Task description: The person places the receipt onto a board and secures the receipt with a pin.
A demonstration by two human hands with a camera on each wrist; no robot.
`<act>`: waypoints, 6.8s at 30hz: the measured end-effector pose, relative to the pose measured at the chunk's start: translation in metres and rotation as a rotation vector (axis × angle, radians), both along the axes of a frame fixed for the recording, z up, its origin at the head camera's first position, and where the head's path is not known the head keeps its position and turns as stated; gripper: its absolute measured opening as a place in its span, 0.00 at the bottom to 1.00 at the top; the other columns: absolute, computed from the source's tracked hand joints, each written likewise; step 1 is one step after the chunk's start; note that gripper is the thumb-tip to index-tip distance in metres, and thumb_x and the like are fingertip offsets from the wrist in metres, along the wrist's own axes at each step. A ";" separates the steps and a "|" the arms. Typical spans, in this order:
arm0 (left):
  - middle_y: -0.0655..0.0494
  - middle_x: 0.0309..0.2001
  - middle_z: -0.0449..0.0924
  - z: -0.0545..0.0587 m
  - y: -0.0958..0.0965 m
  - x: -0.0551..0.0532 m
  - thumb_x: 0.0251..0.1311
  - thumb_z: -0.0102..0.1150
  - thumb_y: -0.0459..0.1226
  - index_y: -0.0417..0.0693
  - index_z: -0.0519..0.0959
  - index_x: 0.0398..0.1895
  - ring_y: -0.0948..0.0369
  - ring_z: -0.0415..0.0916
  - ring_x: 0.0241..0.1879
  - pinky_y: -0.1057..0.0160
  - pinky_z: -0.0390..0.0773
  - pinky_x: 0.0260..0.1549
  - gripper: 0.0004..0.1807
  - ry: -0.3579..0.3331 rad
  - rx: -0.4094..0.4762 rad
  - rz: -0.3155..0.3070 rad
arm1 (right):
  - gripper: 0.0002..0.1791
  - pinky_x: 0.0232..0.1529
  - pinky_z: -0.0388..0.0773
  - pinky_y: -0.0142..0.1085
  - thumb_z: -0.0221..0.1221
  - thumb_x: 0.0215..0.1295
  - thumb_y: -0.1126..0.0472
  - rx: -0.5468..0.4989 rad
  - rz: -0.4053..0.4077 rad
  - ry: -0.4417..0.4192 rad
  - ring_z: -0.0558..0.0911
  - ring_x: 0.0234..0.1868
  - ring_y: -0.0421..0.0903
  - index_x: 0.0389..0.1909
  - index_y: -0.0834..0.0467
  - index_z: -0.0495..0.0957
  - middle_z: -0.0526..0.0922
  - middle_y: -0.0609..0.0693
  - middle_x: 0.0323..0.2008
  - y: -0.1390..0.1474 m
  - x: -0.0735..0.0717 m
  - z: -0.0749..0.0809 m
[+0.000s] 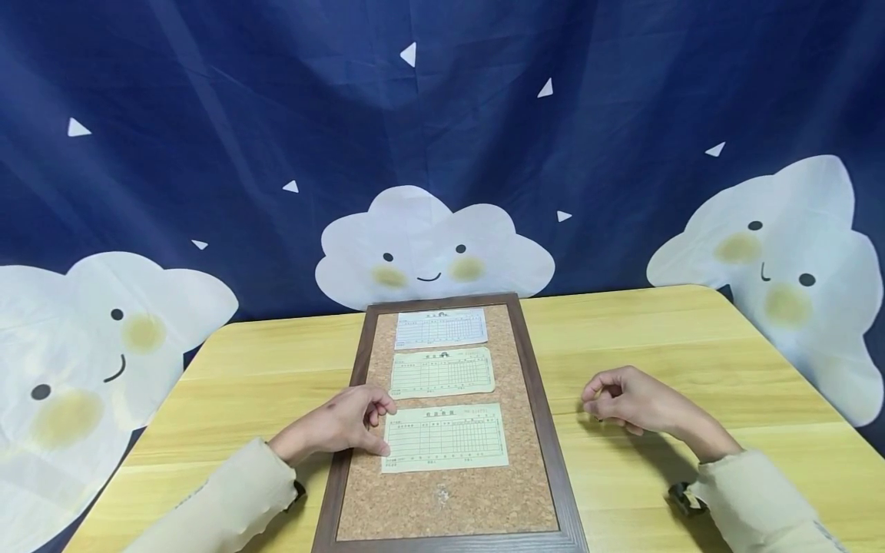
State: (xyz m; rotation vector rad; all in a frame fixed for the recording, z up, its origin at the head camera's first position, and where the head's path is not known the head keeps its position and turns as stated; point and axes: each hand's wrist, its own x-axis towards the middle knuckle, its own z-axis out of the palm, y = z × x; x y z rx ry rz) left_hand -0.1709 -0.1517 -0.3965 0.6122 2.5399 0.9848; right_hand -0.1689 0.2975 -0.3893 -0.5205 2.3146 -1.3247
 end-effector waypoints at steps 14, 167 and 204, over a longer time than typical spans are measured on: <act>0.55 0.30 0.71 0.000 0.000 0.001 0.39 0.82 0.31 0.42 0.77 0.39 0.60 0.68 0.34 0.65 0.69 0.36 0.24 0.011 -0.006 -0.002 | 0.10 0.15 0.71 0.30 0.55 0.63 0.72 0.041 -0.021 -0.048 0.70 0.19 0.35 0.42 0.72 0.79 0.78 0.51 0.27 0.012 0.005 -0.007; 0.54 0.31 0.71 -0.001 0.001 -0.003 0.39 0.82 0.30 0.41 0.77 0.40 0.60 0.68 0.34 0.65 0.70 0.35 0.25 -0.003 -0.004 0.001 | 0.06 0.34 0.83 0.39 0.57 0.70 0.70 -0.029 0.099 0.051 0.80 0.33 0.40 0.39 0.71 0.79 0.80 0.52 0.32 -0.037 -0.017 0.004; 0.55 0.30 0.71 0.000 0.001 -0.002 0.39 0.82 0.30 0.42 0.77 0.39 0.61 0.67 0.33 0.65 0.69 0.34 0.24 0.000 -0.007 -0.002 | 0.06 0.28 0.78 0.37 0.52 0.73 0.70 -0.054 0.213 0.090 0.70 0.28 0.38 0.36 0.66 0.76 0.68 0.46 0.25 -0.058 -0.022 0.004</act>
